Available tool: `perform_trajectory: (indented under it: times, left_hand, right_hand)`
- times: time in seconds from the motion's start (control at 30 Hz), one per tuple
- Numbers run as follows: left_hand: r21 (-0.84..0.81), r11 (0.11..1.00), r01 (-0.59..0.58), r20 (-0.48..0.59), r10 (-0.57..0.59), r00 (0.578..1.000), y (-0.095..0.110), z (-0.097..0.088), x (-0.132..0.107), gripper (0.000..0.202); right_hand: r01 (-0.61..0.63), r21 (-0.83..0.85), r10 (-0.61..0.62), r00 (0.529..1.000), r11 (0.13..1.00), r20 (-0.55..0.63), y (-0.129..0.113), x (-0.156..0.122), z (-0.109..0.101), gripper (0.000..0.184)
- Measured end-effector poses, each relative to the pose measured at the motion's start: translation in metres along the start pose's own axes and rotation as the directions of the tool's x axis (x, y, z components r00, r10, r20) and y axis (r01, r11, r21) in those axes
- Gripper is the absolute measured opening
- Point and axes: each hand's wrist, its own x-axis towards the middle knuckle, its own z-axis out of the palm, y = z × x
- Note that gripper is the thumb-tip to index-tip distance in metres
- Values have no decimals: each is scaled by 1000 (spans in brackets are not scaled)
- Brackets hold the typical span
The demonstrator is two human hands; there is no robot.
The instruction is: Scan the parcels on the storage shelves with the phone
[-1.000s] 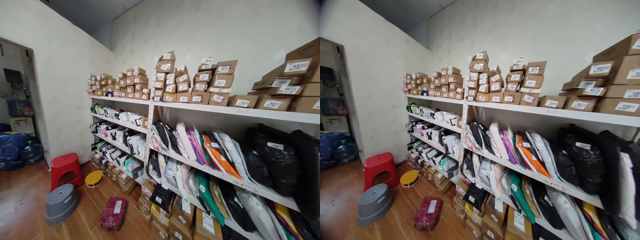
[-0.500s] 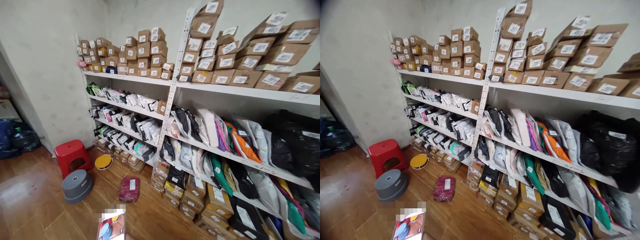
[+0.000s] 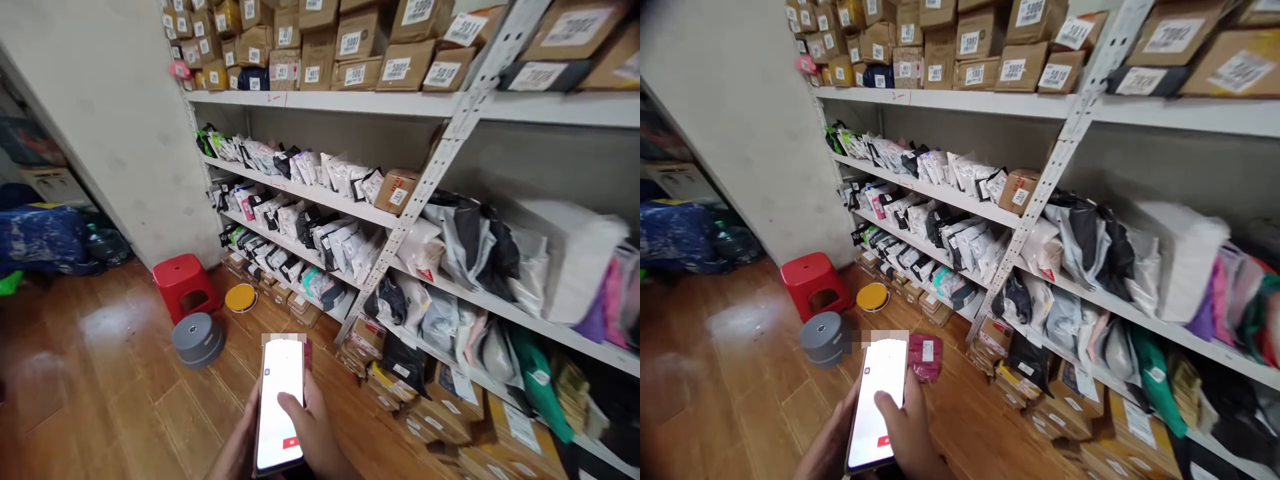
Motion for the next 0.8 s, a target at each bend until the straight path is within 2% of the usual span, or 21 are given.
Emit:
perform_trajectory:
  times: [0.1, 0.2, 0.37, 0.43, 0.57, 0.7, 0.8]
  left_hand:
    - [81, 994, -76, -41, 80, 996, 24, 5, 18, 102]
    - [112, 992, -61, -18, 63, 998, 40, 6, 33, 101]
    - [111, 993, -38, -44, 43, 998, 66, 0, 59, 109]
    - [113, 993, -44, -30, 48, 998, 80, -7, 69, 106]
    - [136, 990, -23, 6, 22, 1000, 116, -29, 90, 96]
    - [153, 987, 50, 55, -59, 997, 158, -54, 111, 101]
    - [220, 973, 62, 103, -86, 991, 188, -66, 124, 99]
  right_hand:
    - [11, -64, -11, 1000, 998, 5, -7, 31, 9, 58]
    - [31, -71, -32, 999, 997, -7, -7, 57, 17, 58]
    - [3, 135, -1, 1000, 991, -10, 0, 91, 29, 53]
    - [-10, 174, 8, 1000, 985, 13, -2, 103, 35, 48]
    - [-8, 147, 3, 999, 989, 33, -13, 125, 53, 35]
    - [50, 165, -48, 999, 985, -20, -15, 151, 83, 31]
    - [99, 177, -88, 994, 979, -72, -8, 172, 106, 36]
